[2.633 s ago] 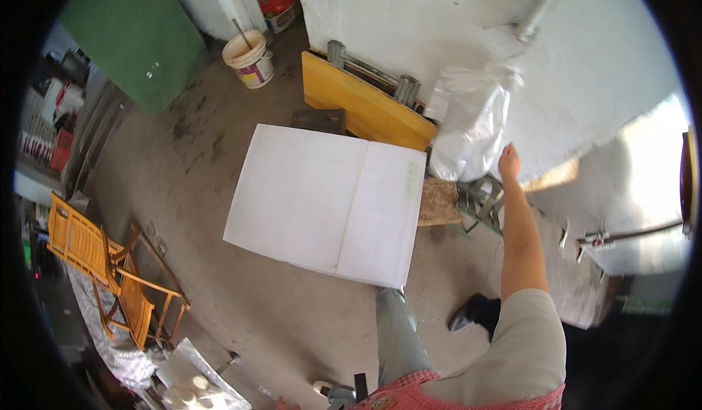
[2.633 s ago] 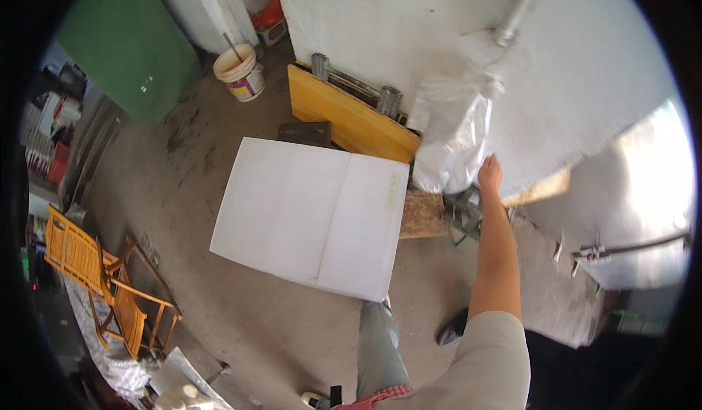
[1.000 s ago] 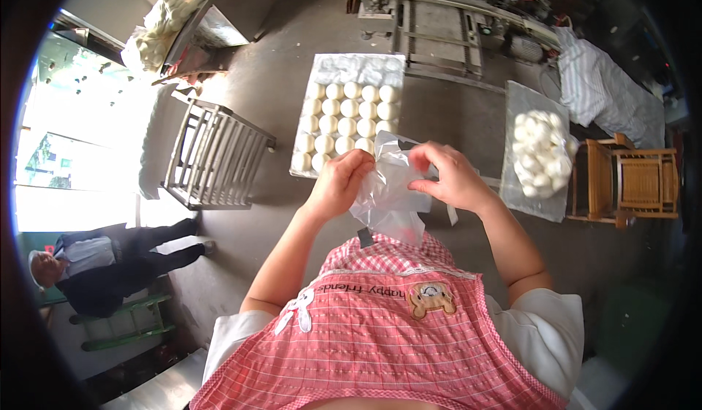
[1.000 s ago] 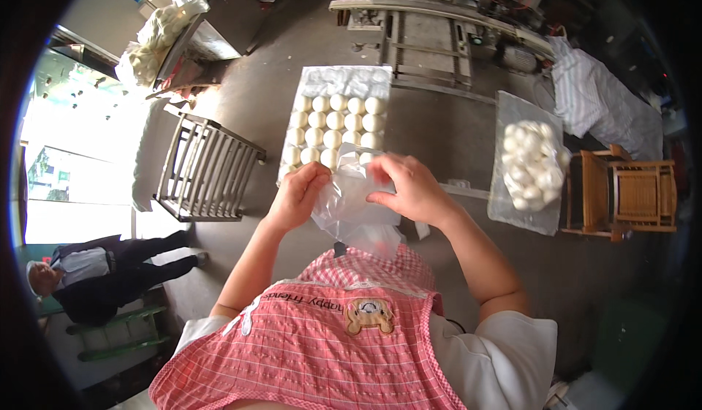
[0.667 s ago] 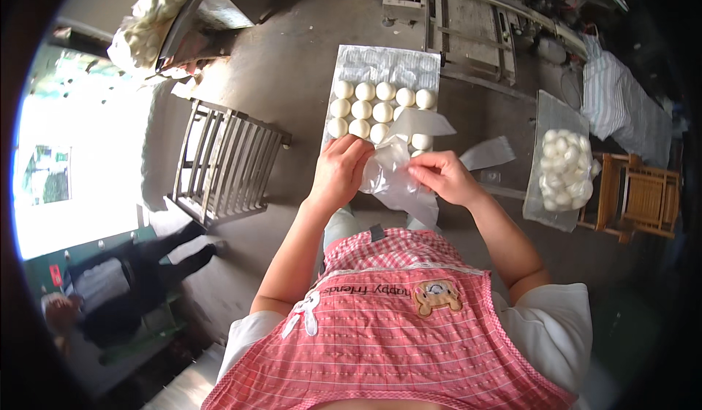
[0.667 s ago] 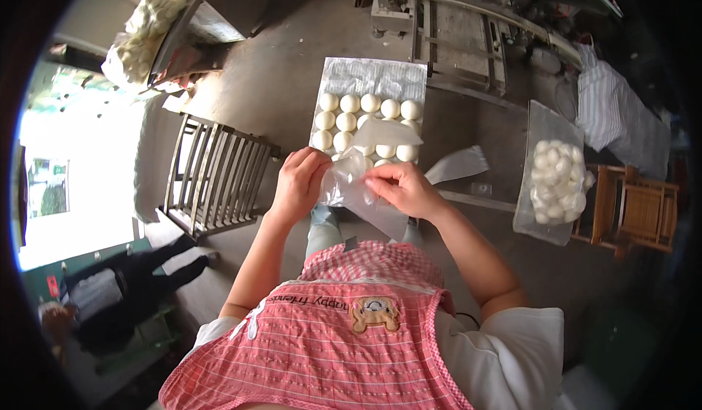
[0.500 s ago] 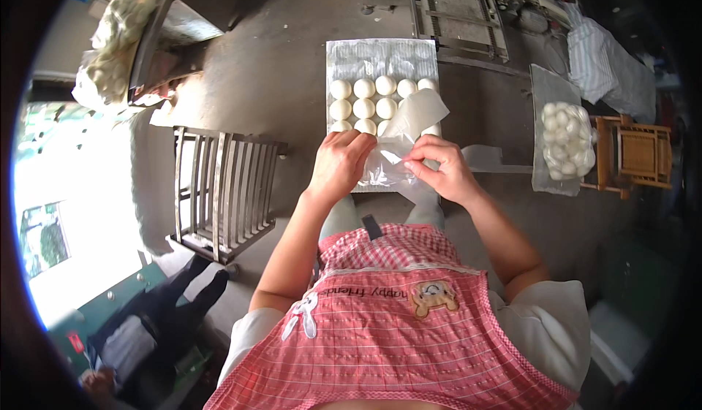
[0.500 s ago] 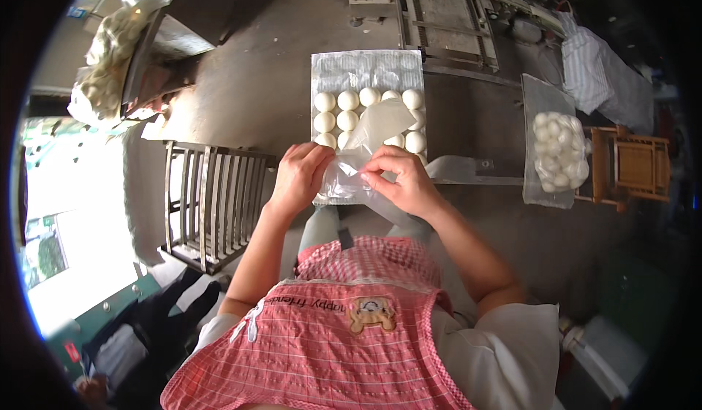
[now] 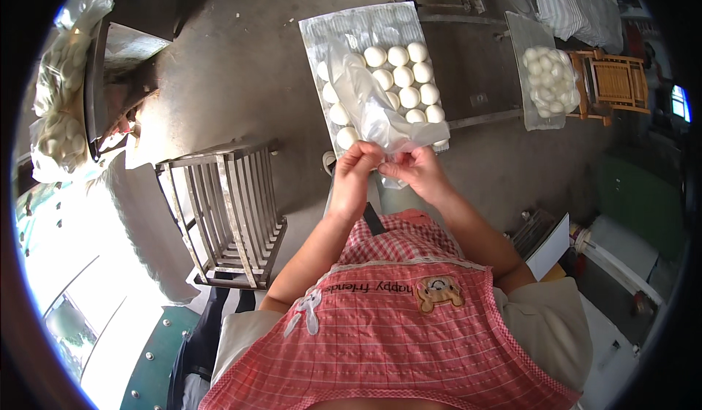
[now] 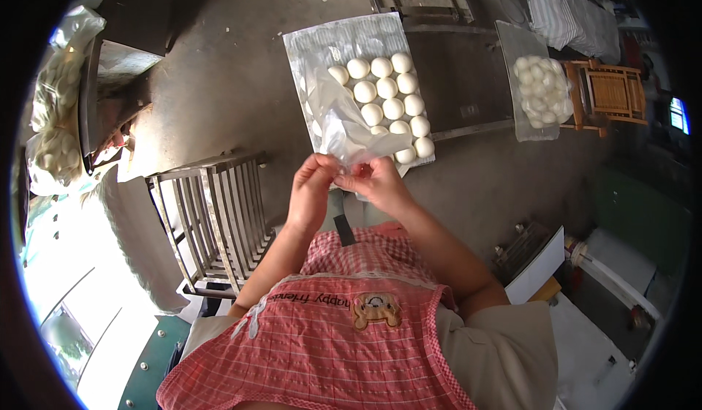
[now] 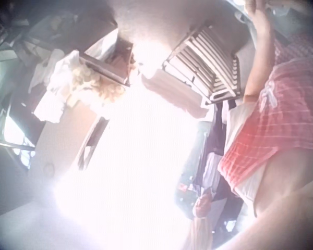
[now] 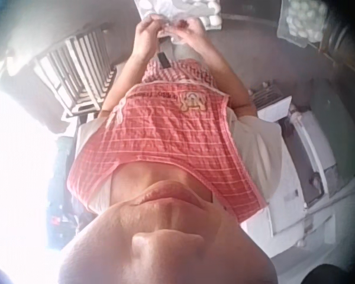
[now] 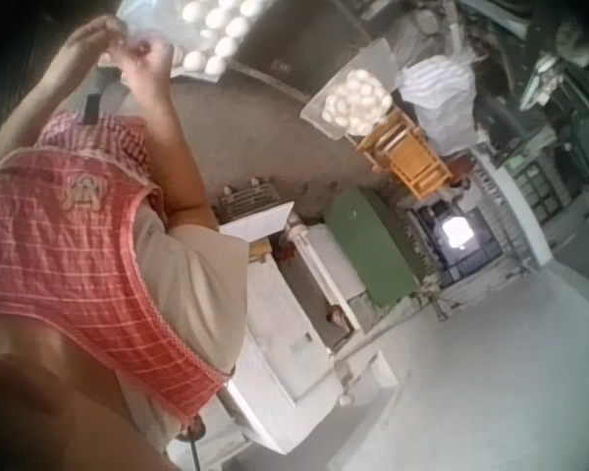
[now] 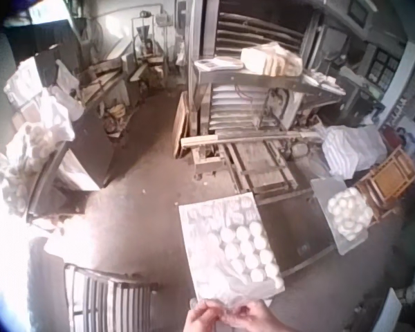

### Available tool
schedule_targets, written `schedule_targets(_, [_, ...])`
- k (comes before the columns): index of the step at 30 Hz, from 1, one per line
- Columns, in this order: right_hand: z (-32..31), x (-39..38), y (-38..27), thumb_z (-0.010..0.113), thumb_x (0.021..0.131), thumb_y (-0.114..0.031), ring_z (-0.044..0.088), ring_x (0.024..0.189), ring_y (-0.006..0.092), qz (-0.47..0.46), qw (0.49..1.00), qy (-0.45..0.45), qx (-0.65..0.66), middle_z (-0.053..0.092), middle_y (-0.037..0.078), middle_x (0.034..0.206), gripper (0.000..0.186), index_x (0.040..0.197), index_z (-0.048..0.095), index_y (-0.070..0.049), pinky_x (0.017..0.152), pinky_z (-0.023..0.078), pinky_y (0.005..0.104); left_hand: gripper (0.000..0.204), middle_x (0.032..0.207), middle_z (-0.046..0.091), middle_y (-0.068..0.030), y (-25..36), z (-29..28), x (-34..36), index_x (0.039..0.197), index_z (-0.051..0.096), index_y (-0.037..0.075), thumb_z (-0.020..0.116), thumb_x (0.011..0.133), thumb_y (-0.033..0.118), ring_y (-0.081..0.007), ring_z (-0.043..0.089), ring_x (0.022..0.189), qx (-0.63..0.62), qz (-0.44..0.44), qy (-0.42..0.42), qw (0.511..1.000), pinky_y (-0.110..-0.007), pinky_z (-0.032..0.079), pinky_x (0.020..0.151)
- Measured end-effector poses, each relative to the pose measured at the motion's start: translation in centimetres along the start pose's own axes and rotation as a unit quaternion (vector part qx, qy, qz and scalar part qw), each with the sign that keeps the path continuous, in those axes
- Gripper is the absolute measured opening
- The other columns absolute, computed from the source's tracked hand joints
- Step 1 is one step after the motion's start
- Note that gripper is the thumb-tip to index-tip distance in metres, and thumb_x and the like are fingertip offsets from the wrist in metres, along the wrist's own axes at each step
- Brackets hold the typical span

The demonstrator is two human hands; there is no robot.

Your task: The person places round white dough balls from a tray into a clear plastic bag. They handle the dough balls one at a time, filling the bag and then tying it closed.

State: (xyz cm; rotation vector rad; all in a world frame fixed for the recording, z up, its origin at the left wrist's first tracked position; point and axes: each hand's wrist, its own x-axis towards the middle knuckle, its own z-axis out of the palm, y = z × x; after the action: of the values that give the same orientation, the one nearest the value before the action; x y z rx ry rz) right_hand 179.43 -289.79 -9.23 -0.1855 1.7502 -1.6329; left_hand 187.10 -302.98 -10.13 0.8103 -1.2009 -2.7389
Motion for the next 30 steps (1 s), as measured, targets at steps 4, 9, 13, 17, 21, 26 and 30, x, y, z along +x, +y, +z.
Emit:
schedule_targets(4, [-4.2,3.0,2.5,0.072,0.068,-0.008,0.055,0.061,0.0098,0.011,0.985,0.145,-0.095,0.06,0.004,0.066,0.016,0.073,0.058,-0.003,0.056,0.045,0.0263,0.016,0.065,0.048,0.0021,1.8,-2.3,1.0,0.09,0.05,0.008,0.043,0.097,0.02,-0.0099,0.048,0.06,-0.135,-0.078,0.097,0.983,-0.028,0.046,0.068])
schedule_targets(9, [-17.5,9.2,9.5,0.062,0.076,-0.01,0.049,0.052,0.0123,0.014,0.897,0.434,-0.082,0.051,-0.001,0.058,0.013,0.075,0.051,-0.004,0.048,0.042,0.0267,0.013,0.053,0.029,0.0058,4.5,-5.9,-0.7,0.095,0.047,0.012,0.049,0.095,0.025,-0.0057,0.024,0.042,-0.182,-0.191,-0.028,0.964,-0.024,0.026,0.04])
schedule_targets(13, [-17.8,12.4,8.0,0.052,0.087,-0.035,0.047,0.046,0.0149,0.254,0.834,0.36,0.332,0.05,0.0,0.058,0.031,0.082,0.051,-0.005,0.046,0.04,0.0312,0.02,0.052,0.048,-0.0036,1.2,-10.0,-0.8,0.097,0.049,0.007,0.062,0.084,0.014,-0.0155,0.046,0.043,0.499,-0.112,-0.012,0.859,-0.031,0.037,0.042])
schedule_targets(17, [-18.7,14.6,9.6,0.036,0.091,-0.057,0.055,0.058,0.017,0.271,0.917,0.154,-0.249,0.054,0.006,0.064,0.056,0.086,0.054,-0.004,0.055,0.046,0.0339,0.019,0.061,0.06,-0.0153,-7.0,-19.1,1.5,0.091,0.053,0.008,0.05,0.076,-0.002,-0.0352,0.062,0.06,0.633,-0.055,0.358,0.685,-0.046,0.048,0.054])
schedule_targets(21, [-19.5,16.1,14.1,0.033,0.092,-0.057,0.062,0.085,0.0292,0.2,0.908,-0.018,-0.367,0.064,0.016,0.086,0.059,0.097,0.058,-0.003,0.073,0.045,0.0422,0.065,0.125,0.045,-0.0197,-11.5,-18.5,4.7,0.13,0.034,0.01,0.067,0.074,0.012,-0.0381,0.048,0.112,0.72,-0.245,0.287,0.583,-0.048,0.042,0.086])
schedule_targets(26, [-17.1,19.8,8.7,0.041,0.092,-0.051,0.06,0.097,0.028,0.227,0.813,-0.471,-0.255,0.062,0.019,0.103,0.055,0.111,0.056,-0.001,0.085,0.045,0.0342,0.081,0.108,0.058,-0.0219,-16.7,-8.5,16.7,0.132,0.038,0.005,0.076,0.063,0.022,-0.0343,0.052,0.11,0.718,-0.113,0.036,0.685,-0.047,0.036,0.095])
schedule_targets(30, [-27.5,30.0,16.3,0.068,0.078,-0.045,0.062,0.074,0.0128,0.379,0.805,-0.404,-0.213,0.062,0.008,0.093,0.049,0.105,0.058,-0.006,0.058,0.05,0.0253,0.019,0.064,0.06,-0.0217,-24.9,-13.5,20.9,0.09,0.059,0.003,0.046,0.076,0.005,-0.0357,0.063,0.062,0.468,-0.256,0.243,0.81,-0.047,0.051,0.061])
